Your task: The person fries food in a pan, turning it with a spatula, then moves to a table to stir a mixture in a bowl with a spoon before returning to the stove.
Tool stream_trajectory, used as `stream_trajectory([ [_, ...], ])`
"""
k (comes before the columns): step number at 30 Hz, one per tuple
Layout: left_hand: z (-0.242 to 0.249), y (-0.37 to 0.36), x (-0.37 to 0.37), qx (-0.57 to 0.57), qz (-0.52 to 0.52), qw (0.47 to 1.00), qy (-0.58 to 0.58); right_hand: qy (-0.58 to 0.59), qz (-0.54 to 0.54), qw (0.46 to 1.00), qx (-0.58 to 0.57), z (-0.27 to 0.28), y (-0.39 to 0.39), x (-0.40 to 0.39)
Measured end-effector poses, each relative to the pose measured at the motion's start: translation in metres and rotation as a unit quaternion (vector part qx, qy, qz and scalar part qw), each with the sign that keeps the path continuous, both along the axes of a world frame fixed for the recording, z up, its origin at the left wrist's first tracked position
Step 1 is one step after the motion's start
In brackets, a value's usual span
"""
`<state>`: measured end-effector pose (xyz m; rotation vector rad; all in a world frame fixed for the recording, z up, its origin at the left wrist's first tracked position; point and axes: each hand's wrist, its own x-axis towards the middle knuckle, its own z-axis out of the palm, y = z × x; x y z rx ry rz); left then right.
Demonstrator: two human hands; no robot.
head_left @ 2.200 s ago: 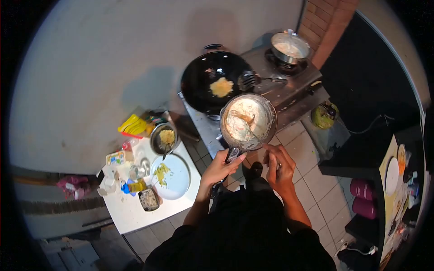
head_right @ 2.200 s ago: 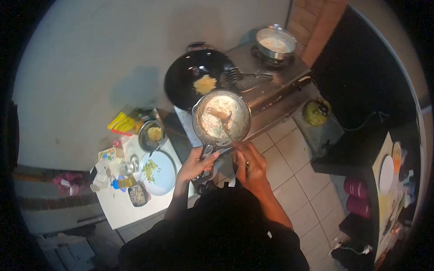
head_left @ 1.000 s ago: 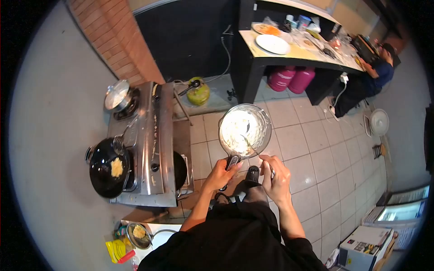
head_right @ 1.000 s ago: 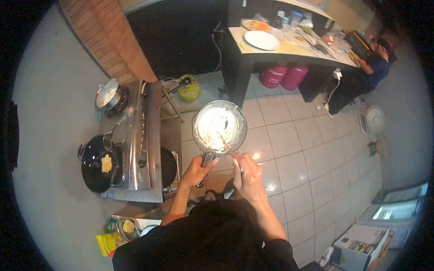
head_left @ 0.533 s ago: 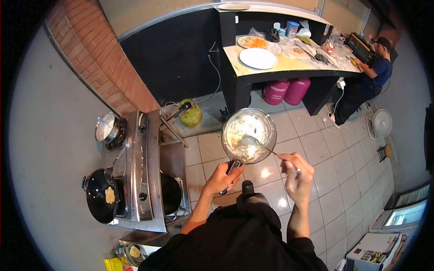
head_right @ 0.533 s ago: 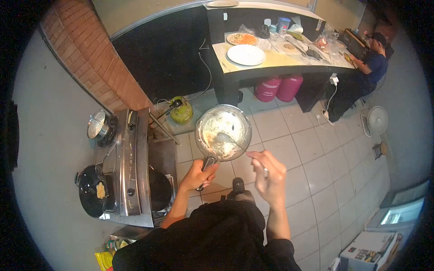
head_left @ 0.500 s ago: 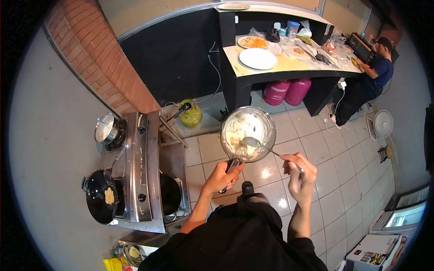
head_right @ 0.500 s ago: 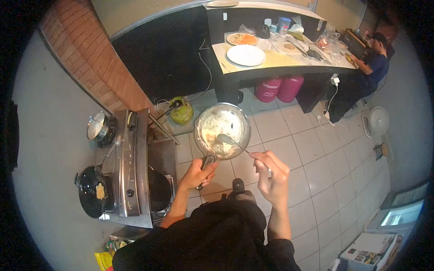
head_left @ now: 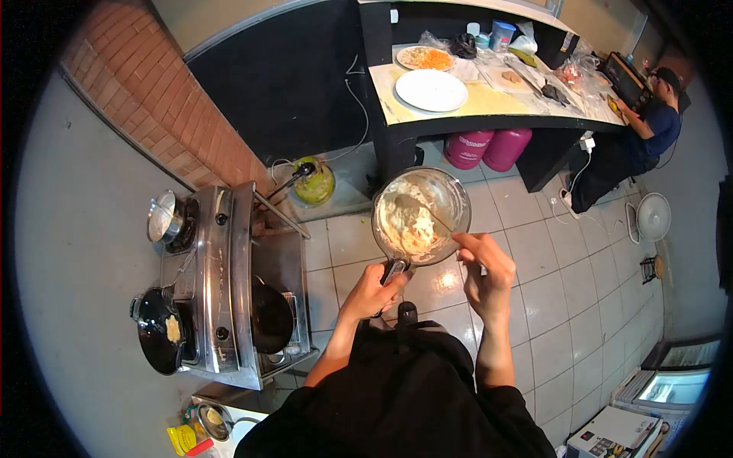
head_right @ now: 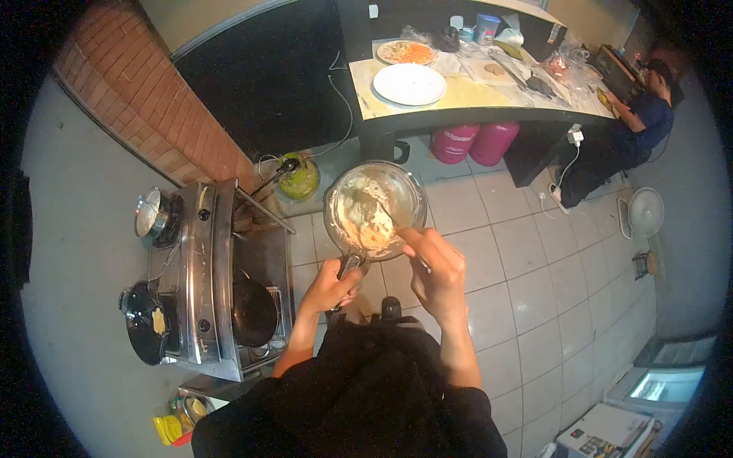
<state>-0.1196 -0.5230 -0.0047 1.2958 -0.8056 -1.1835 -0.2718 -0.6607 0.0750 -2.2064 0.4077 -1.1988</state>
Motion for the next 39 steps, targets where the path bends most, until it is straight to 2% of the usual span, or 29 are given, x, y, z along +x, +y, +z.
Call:
stream_trajectory([
  [3, 0.003, -0.001, 0.004, -0.012, -0.001, 1.0, -0.004, -0.021, -0.01, 1.0, -0.01, 0.012, -0.008, 0.003],
  [5, 0.007, -0.001, 0.005, 0.002, 0.018, 1.0, -0.023, -0.021, -0.041, 0.995, -0.091, 0.016, -0.011, 0.006],
  [7, 0.007, 0.002, 0.003, 0.019, 0.031, 0.998, -0.042, -0.002, -0.048, 0.997, -0.066, 0.005, -0.012, 0.004],
  [9, 0.007, 0.004, 0.002, 0.006, 0.051, 0.999, -0.01, 0.007, -0.06, 0.997, -0.048, -0.004, -0.011, 0.006],
  [11, 0.005, 0.005, 0.006, -0.009, 0.05, 0.999, -0.016, -0.006, -0.053, 0.995, 0.081, -0.012, -0.002, 0.004],
  [13, 0.005, 0.006, 0.008, 0.009, 0.05, 0.999, -0.019, -0.03, -0.048, 0.994, 0.09, -0.026, 0.005, 0.009],
  [15, 0.006, 0.004, 0.007, 0.01, 0.054, 0.998, -0.015, -0.066, -0.043, 0.975, 0.208, -0.033, 0.015, 0.012],
  [17, 0.005, 0.003, 0.005, 0.012, 0.056, 0.998, -0.011, -0.061, -0.04, 0.971, 0.226, -0.037, 0.019, 0.016],
  [19, 0.001, 0.0, 0.006, 0.016, 0.056, 0.998, 0.002, -0.139, -0.02, 0.913, 0.383, -0.041, 0.019, 0.022],
  [21, 0.002, 0.0, 0.007, 0.021, 0.051, 0.998, 0.011, -0.144, -0.016, 0.9, 0.41, -0.038, 0.015, 0.023],
  [23, 0.001, 0.001, 0.005, 0.028, 0.048, 0.998, 0.019, -0.199, -0.004, 0.87, 0.452, -0.036, 0.012, 0.024],
  [27, -0.001, 0.001, -0.001, 0.025, 0.043, 0.999, 0.021, -0.193, 0.005, 0.871, 0.452, -0.032, 0.005, 0.02],
  [29, -0.001, 0.001, -0.003, 0.021, 0.044, 0.998, 0.029, -0.154, -0.008, 0.908, 0.389, -0.03, 0.002, 0.017],
  [31, -0.001, 0.0, -0.005, 0.007, 0.054, 0.996, 0.069, -0.135, -0.003, 0.923, 0.361, -0.029, -0.002, 0.012],
  [33, -0.003, 0.001, -0.002, 0.006, 0.045, 0.997, 0.061, -0.116, -0.002, 0.936, 0.332, -0.028, -0.008, 0.005],
  [35, -0.003, 0.0, -0.002, 0.004, 0.033, 0.998, 0.057, -0.046, -0.008, 0.961, 0.272, -0.026, -0.011, -0.003],
  [39, 0.001, -0.007, -0.005, -0.002, 0.031, 0.998, 0.05, -0.031, -0.018, 0.966, 0.255, -0.027, -0.012, -0.01],
])
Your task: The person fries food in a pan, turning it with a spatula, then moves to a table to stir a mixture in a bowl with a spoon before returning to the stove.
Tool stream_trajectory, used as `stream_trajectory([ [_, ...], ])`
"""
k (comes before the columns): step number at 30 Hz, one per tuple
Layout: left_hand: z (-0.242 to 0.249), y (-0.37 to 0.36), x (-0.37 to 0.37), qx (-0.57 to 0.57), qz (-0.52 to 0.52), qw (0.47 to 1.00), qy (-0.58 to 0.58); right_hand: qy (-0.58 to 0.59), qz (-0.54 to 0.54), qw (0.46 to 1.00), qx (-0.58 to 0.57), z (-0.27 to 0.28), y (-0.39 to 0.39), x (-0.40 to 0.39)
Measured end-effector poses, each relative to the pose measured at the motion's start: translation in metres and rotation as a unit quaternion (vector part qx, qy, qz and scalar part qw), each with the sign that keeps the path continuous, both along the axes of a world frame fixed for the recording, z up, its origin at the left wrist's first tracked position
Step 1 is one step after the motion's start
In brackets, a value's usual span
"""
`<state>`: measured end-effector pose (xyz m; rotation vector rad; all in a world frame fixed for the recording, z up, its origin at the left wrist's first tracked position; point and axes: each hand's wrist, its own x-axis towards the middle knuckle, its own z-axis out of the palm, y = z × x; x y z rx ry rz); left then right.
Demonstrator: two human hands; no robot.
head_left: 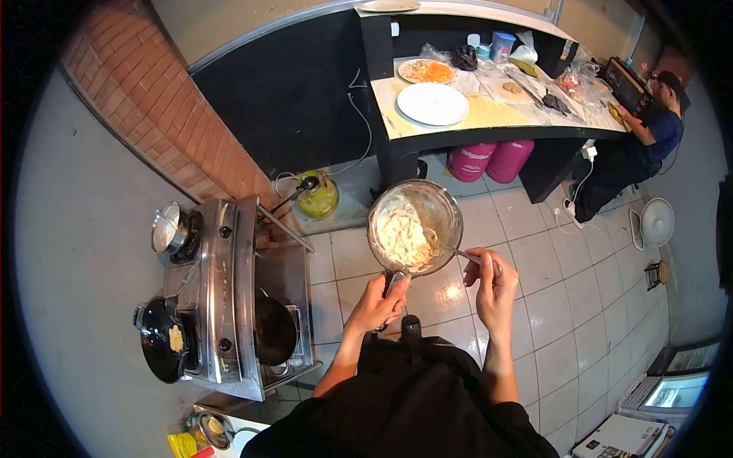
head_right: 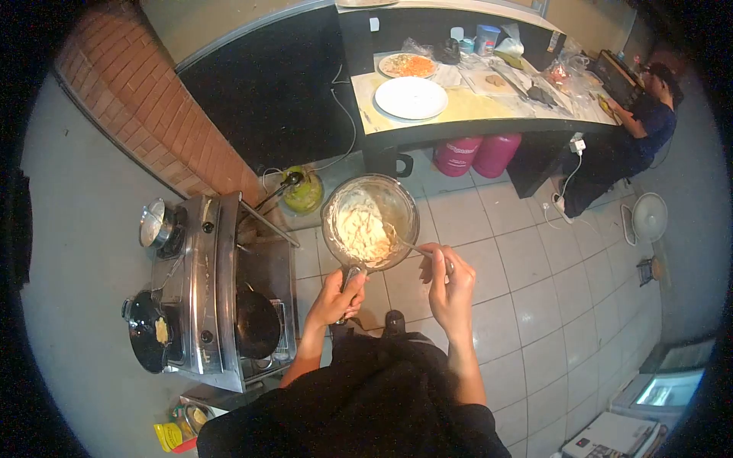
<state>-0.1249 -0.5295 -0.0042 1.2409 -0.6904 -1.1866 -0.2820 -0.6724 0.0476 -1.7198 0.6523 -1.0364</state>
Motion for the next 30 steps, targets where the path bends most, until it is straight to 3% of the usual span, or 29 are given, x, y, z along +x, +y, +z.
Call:
stream_trajectory([
  [14, -0.002, -0.022, -0.001, 0.003, -0.02, 1.0, -0.011, 0.06, 0.055, 0.984, -0.156, 0.015, -0.01, -0.012],
  [30, -0.006, -0.03, -0.01, -0.004, -0.02, 1.0, 0.006, 0.048, 0.057, 0.99, -0.119, 0.01, -0.019, -0.018],
])
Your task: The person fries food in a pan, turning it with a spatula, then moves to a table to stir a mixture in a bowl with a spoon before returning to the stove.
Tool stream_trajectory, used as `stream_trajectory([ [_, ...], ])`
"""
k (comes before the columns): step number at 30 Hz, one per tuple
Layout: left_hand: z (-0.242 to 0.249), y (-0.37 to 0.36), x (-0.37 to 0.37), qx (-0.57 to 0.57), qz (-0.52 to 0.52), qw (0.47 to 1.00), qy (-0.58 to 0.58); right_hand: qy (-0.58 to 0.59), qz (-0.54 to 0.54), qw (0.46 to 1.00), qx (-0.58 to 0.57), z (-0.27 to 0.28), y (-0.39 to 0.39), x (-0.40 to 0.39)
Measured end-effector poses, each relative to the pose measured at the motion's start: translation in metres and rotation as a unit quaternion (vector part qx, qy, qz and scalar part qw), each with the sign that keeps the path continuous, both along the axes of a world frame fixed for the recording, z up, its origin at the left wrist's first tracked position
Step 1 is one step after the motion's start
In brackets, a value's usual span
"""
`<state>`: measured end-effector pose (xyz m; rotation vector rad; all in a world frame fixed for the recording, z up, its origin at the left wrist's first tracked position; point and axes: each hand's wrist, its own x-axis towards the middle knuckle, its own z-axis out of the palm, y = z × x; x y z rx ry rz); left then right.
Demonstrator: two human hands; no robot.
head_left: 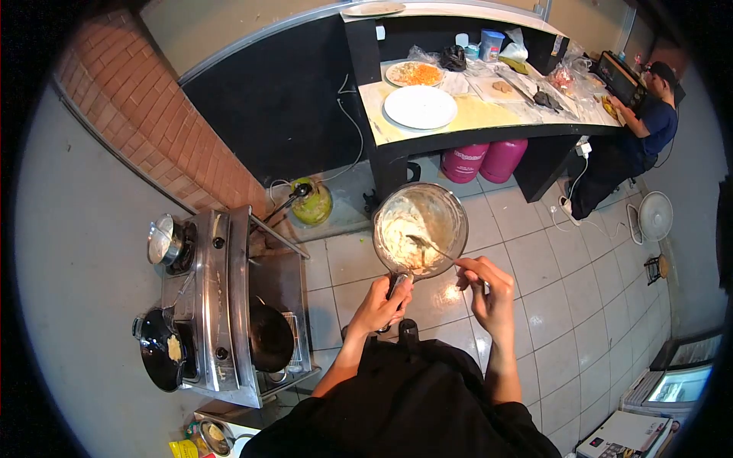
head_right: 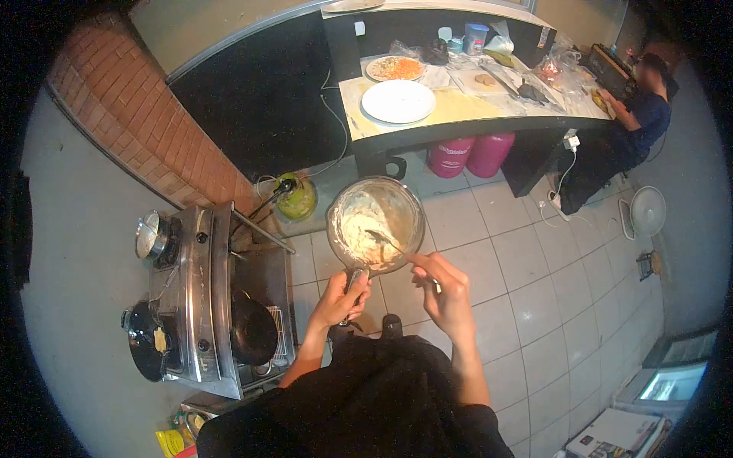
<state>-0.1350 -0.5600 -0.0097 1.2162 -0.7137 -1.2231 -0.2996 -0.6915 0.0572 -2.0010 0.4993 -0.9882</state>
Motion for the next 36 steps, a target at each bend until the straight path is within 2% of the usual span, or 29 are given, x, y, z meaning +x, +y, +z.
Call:
stream_trajectory([
  [6, 0.006, -0.002, -0.004, 0.008, -0.003, 1.0, 0.001, -0.001, 0.008, 0.999, -0.04, 0.001, -0.003, 0.0],
  [12, 0.005, -0.002, -0.005, 0.001, -0.002, 1.0, -0.008, -0.038, -0.017, 0.998, -0.041, 0.007, -0.007, -0.009],
  [29, 0.001, 0.001, -0.006, -0.008, -0.009, 1.0, -0.009, -0.048, -0.044, 0.996, -0.054, 0.008, -0.008, -0.02],
  [34, 0.004, 0.001, -0.006, -0.011, -0.008, 0.999, -0.05, -0.003, -0.06, 0.985, -0.16, 0.01, -0.014, -0.021],
  [35, 0.007, 0.001, -0.008, -0.01, -0.002, 0.999, -0.045, -0.001, -0.058, 0.985, -0.161, 0.008, -0.012, -0.02],
  [36, 0.006, 0.0, -0.007, -0.01, 0.0, 0.999, -0.043, -0.009, -0.076, 0.99, -0.114, 0.004, -0.007, -0.02],
])
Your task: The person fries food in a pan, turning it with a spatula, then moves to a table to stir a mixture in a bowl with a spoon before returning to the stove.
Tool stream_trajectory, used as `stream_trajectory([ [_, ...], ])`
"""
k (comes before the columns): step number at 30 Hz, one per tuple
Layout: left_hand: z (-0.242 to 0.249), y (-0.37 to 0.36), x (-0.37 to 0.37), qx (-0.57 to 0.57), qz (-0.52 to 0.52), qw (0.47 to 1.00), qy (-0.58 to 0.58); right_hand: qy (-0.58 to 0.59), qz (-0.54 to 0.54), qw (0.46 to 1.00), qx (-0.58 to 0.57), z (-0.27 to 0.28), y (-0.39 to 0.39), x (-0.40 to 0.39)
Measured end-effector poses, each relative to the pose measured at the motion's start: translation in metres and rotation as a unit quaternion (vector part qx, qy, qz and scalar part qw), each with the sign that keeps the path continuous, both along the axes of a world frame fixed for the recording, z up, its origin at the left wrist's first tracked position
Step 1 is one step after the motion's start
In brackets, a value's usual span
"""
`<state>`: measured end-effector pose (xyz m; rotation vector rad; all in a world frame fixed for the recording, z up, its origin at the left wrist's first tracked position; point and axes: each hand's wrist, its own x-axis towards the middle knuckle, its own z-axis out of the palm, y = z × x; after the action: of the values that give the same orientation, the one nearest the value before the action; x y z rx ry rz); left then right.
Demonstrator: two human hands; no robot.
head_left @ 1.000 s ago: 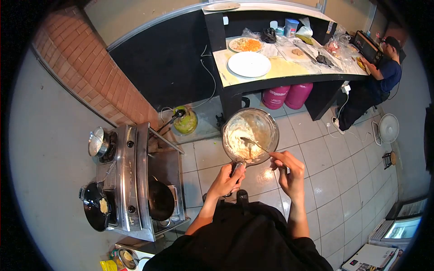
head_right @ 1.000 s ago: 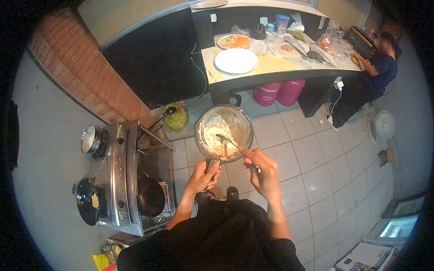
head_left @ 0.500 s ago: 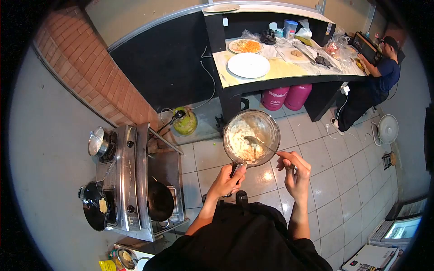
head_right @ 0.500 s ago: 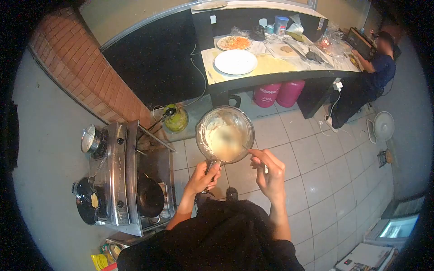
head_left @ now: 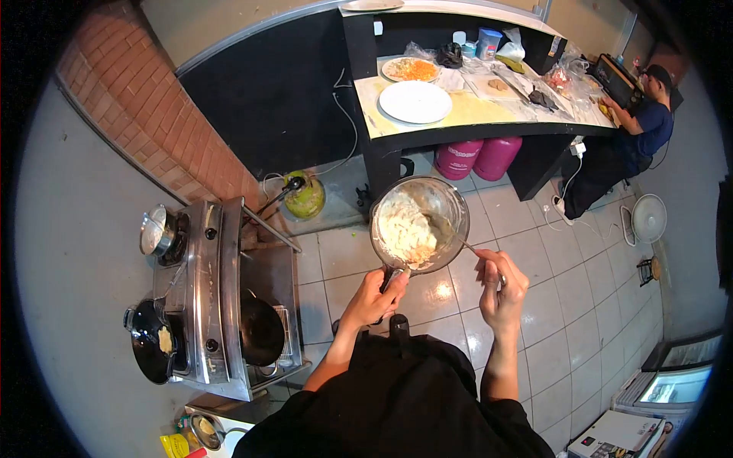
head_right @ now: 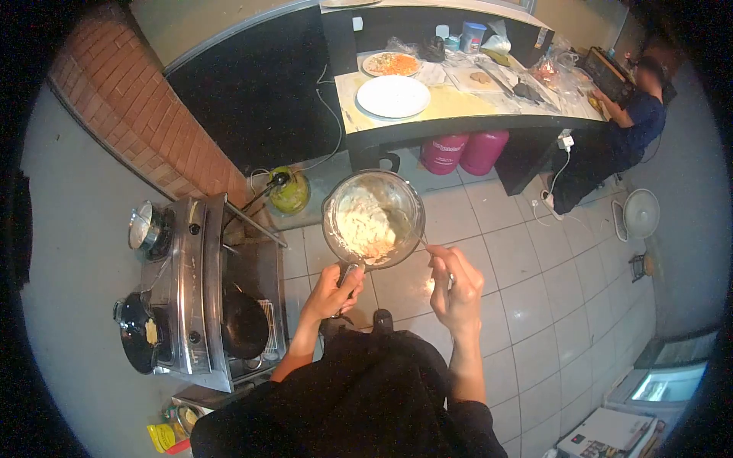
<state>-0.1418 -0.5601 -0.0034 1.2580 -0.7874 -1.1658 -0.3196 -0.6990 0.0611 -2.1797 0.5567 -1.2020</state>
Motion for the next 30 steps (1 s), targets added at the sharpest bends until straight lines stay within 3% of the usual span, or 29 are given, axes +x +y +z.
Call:
stream_trajectory([
  [2, -0.001, 0.001, 0.002, 0.002, -0.021, 0.999, -0.038, -0.012, -0.015, 0.999, 0.049, -0.01, 0.012, 0.004],
  [5, 0.0, -0.003, -0.002, 0.019, -0.005, 1.0, -0.023, -0.08, -0.014, 0.971, 0.225, -0.029, 0.025, 0.016],
  [6, -0.002, -0.003, -0.002, 0.022, -0.006, 0.999, -0.023, -0.08, -0.015, 0.97, 0.227, -0.033, 0.028, 0.022],
  [8, -0.009, -0.005, 0.001, 0.037, -0.023, 0.999, 0.008, -0.206, 0.001, 0.901, 0.382, -0.038, 0.027, 0.034],
  [10, -0.011, -0.006, 0.004, 0.044, -0.024, 0.999, 0.008, -0.211, 0.008, 0.894, 0.396, -0.04, 0.02, 0.039],
  [13, -0.011, -0.005, 0.005, 0.047, -0.021, 0.999, 0.011, -0.208, -0.002, 0.909, 0.36, -0.031, 0.014, 0.043],
  [15, -0.011, -0.004, 0.005, 0.047, -0.019, 0.999, 0.014, -0.16, 0.002, 0.953, 0.259, -0.023, 0.011, 0.038],
  [16, -0.01, -0.004, 0.006, 0.044, -0.013, 0.999, 0.008, -0.159, 0.002, 0.952, 0.26, -0.02, 0.009, 0.033],
  [18, -0.009, -0.002, 0.008, 0.043, -0.006, 0.999, 0.005, -0.056, 0.06, 0.992, 0.095, -0.014, 0.007, 0.022],
  [20, -0.009, 0.0, 0.014, 0.042, 0.01, 0.999, 0.007, -0.034, 0.074, 0.992, 0.101, -0.004, 0.014, 0.013],
  [22, -0.011, 0.003, 0.018, 0.043, 0.02, 0.999, 0.017, 0.014, 0.066, 0.998, -0.003, -0.002, 0.017, 0.005],
  [27, -0.015, 0.002, 0.019, 0.053, 0.021, 0.998, 0.007, 0.06, 0.132, 0.989, 0.019, -0.002, 0.021, -0.003],
  [30, -0.013, -0.001, 0.013, 0.047, 0.017, 0.999, 0.002, 0.064, 0.112, 0.992, -0.013, -0.021, 0.018, 0.017],
])
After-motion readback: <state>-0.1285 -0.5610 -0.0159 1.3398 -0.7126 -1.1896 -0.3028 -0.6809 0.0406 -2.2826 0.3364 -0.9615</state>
